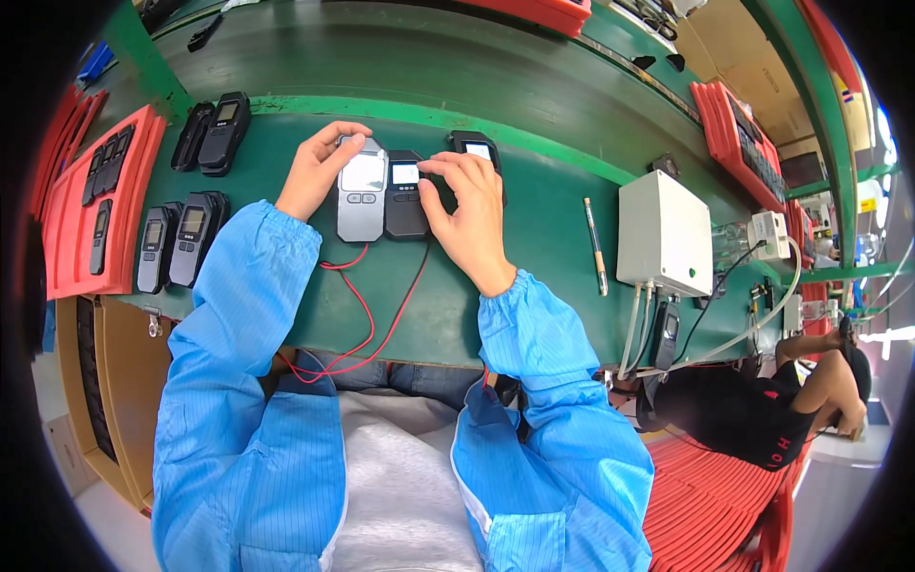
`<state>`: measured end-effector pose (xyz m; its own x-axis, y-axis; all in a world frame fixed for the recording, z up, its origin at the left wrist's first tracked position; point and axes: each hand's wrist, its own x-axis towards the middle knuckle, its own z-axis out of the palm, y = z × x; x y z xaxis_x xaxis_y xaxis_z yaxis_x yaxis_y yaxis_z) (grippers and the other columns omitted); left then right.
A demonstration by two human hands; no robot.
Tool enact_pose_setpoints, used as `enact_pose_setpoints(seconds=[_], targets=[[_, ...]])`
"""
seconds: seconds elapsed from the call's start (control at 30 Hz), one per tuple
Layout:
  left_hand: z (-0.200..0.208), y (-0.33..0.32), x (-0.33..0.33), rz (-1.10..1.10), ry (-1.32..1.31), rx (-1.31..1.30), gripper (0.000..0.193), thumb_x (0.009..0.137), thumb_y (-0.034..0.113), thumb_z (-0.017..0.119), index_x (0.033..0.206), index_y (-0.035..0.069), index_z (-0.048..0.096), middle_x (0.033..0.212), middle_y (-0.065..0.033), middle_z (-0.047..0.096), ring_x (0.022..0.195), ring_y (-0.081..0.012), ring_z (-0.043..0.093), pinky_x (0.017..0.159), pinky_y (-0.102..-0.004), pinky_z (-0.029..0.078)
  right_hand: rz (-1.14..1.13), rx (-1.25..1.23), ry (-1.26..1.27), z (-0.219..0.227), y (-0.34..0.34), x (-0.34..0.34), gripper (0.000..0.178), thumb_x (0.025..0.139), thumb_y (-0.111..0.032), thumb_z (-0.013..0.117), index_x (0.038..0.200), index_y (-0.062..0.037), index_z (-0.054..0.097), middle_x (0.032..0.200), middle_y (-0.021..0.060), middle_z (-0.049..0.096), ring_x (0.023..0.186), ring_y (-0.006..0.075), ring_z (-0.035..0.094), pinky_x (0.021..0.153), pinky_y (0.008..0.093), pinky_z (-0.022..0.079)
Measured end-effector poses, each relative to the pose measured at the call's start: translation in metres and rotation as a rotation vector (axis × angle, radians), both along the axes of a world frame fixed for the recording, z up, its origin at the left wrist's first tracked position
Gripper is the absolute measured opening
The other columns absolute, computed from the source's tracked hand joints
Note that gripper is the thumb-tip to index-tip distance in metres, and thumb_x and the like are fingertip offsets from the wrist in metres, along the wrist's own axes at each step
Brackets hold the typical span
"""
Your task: Assembling handheld electronic devices by inserting batteries and performing functional tests.
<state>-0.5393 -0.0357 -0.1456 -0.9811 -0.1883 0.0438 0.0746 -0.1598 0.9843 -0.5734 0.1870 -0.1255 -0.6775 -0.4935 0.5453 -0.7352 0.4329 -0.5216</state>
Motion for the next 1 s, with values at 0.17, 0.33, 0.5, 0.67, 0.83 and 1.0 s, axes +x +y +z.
enact_pose_setpoints(seconds=[0.17,0.33,0.5,0.67,0.83,1.0], targets=[[-0.0006,0.0000,0.0005,-0.003,-0.009,-0.018,0.023,0.094,0.022,0.066,0.109,0.004,0.064,0.091,-0.0022,0.068,0.083,-0.0073,0.060,0.074,-0.0227,0.047,0.003,-0.025,-0.023,-0.0025,-0.0006,-0.0023,0.019,0.085,-0.010,0.066,0.103,-0.0073,0.068,0.110,0.0085,0.065,0.109,0.0287,0.054,0.096,0.0398,0.041],[0.0006,0.0013,0.0012,-0.003,-0.019,-0.022,0.024,0.094,0.022,0.065,0.109,0.004,0.064,0.091,-0.0024,0.068,0.083,-0.0072,0.061,0.073,-0.0228,0.047,0.002,-0.015,-0.014,-0.0017,0.0007,-0.0029,0.018,0.085,-0.011,0.066,0.103,-0.0073,0.068,0.108,0.0075,0.065,0.108,0.0283,0.054,0.096,0.0397,0.040],[-0.0028,-0.0008,0.0015,-0.034,-0.006,-0.014,0.024,0.094,0.022,0.065,0.110,0.004,0.064,0.091,-0.0027,0.068,0.083,-0.0073,0.061,0.074,-0.0227,0.047,-0.010,-0.002,0.003,-0.0013,-0.0007,-0.0003,0.018,0.084,-0.011,0.066,0.102,-0.0075,0.068,0.107,0.0066,0.066,0.108,0.0280,0.054,0.096,0.0396,0.040],[-0.0018,-0.0002,0.0020,-0.067,-0.021,-0.058,0.022,0.097,0.021,0.060,0.111,0.005,0.062,0.092,-0.0012,0.066,0.084,-0.0061,0.060,0.073,-0.0212,0.047,-0.003,0.004,-0.006,0.0003,0.0007,0.0020,0.017,0.085,-0.011,0.066,0.101,-0.0080,0.069,0.106,0.0063,0.066,0.107,0.0276,0.054,0.095,0.0393,0.040],[0.0020,0.0003,0.0034,-0.068,-0.050,-0.072,0.023,0.096,0.022,0.062,0.111,0.005,0.063,0.091,-0.0017,0.067,0.083,-0.0064,0.060,0.072,-0.0215,0.047,0.035,0.014,-0.025,0.0001,-0.0008,-0.0006,0.016,0.085,-0.011,0.066,0.100,-0.0080,0.069,0.105,0.0062,0.066,0.107,0.0273,0.055,0.094,0.0389,0.040],[0.0010,-0.0003,0.0027,-0.078,-0.060,-0.077,0.025,0.095,0.024,0.064,0.111,0.004,0.063,0.090,-0.0030,0.067,0.082,-0.0080,0.061,0.073,-0.0231,0.047,0.033,0.017,-0.035,0.0015,-0.0004,0.0028,0.017,0.085,-0.012,0.067,0.101,-0.0084,0.069,0.102,0.0067,0.066,0.105,0.0262,0.055,0.092,0.0379,0.040]])
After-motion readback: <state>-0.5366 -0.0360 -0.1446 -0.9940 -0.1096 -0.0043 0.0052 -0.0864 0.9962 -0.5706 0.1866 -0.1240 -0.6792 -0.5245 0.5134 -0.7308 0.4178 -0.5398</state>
